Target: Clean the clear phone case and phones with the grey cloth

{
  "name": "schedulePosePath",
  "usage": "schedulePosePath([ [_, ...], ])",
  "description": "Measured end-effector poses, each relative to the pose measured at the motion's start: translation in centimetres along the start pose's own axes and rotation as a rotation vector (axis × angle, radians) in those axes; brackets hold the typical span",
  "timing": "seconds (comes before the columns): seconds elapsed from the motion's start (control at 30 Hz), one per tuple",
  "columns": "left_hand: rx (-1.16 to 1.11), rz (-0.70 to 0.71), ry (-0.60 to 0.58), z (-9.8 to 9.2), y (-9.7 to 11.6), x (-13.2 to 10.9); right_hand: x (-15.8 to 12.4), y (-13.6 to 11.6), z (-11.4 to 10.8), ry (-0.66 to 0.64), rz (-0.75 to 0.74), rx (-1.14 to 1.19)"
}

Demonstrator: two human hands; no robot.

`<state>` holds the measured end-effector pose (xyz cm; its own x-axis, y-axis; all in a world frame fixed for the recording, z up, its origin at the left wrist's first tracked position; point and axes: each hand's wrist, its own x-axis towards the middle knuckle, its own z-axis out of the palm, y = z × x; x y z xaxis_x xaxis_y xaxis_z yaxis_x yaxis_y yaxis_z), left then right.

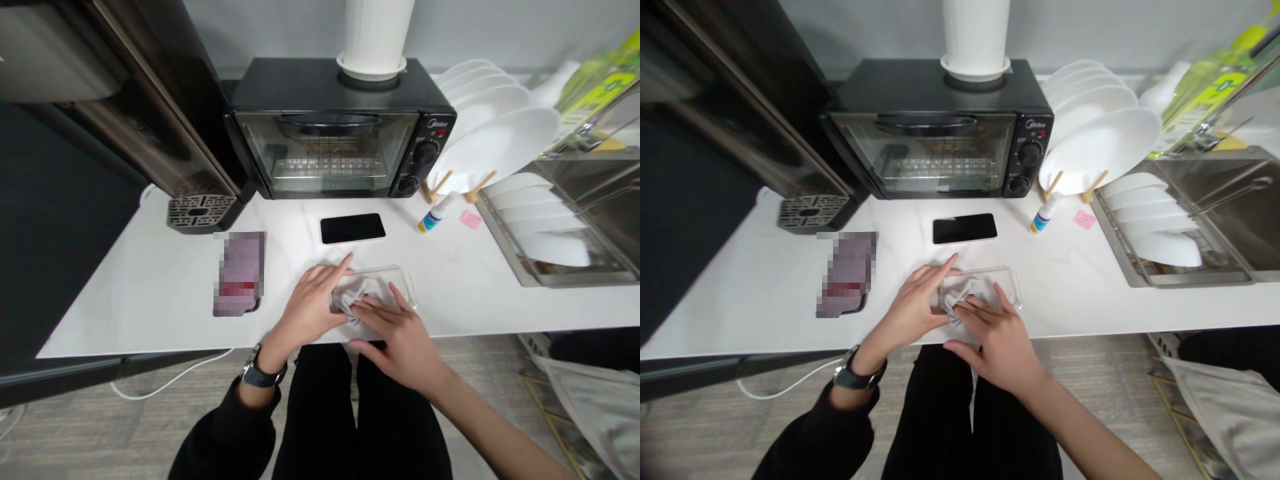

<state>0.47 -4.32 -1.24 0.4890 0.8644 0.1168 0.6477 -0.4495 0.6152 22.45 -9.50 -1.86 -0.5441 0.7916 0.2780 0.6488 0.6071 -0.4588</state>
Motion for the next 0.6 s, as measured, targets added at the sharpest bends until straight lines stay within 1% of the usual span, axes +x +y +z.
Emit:
schedulePosePath([
  [0.1,-0.003,-0.018,-0.007,0.0,0.0,0.1,-2.9,3.0,-2.5,0.025,0.051,-0.117],
  [0.17,0.001,-0.012,-0.008,0.1,0.0,0.1,-2.9,4.2,-3.1,0.051,0.081,-0.216],
  [0.2,0.003,-0.006,-0.008,0.1,-0.1,0.2,-2.3,4.1,-2.9,0.063,0.091,-0.248],
  [0.27,0.011,-0.004,-0.009,0.1,-0.2,0.2,-0.3,3.0,-1.6,0.064,0.067,-0.241],
  [0.33,0.022,-0.004,-0.012,0.1,-0.3,0.1,1.8,0.9,0.1,0.039,-0.002,-0.153],
  [0.4,0.024,-0.003,-0.009,0.0,-0.3,0.0,2.7,-0.8,1.2,0.011,-0.043,-0.058],
  [0.43,0.020,0.001,-0.009,0.0,-0.2,-0.1,2.4,-1.1,1.2,0.000,-0.044,-0.022],
  [0.5,0.009,0.003,-0.014,-0.1,-0.2,-0.2,0.9,-0.6,0.4,-0.015,-0.014,0.006],
  [0.6,0.012,-0.015,-0.031,-0.1,0.0,-0.1,-2.2,2.0,-2.0,0.003,0.049,-0.054],
])
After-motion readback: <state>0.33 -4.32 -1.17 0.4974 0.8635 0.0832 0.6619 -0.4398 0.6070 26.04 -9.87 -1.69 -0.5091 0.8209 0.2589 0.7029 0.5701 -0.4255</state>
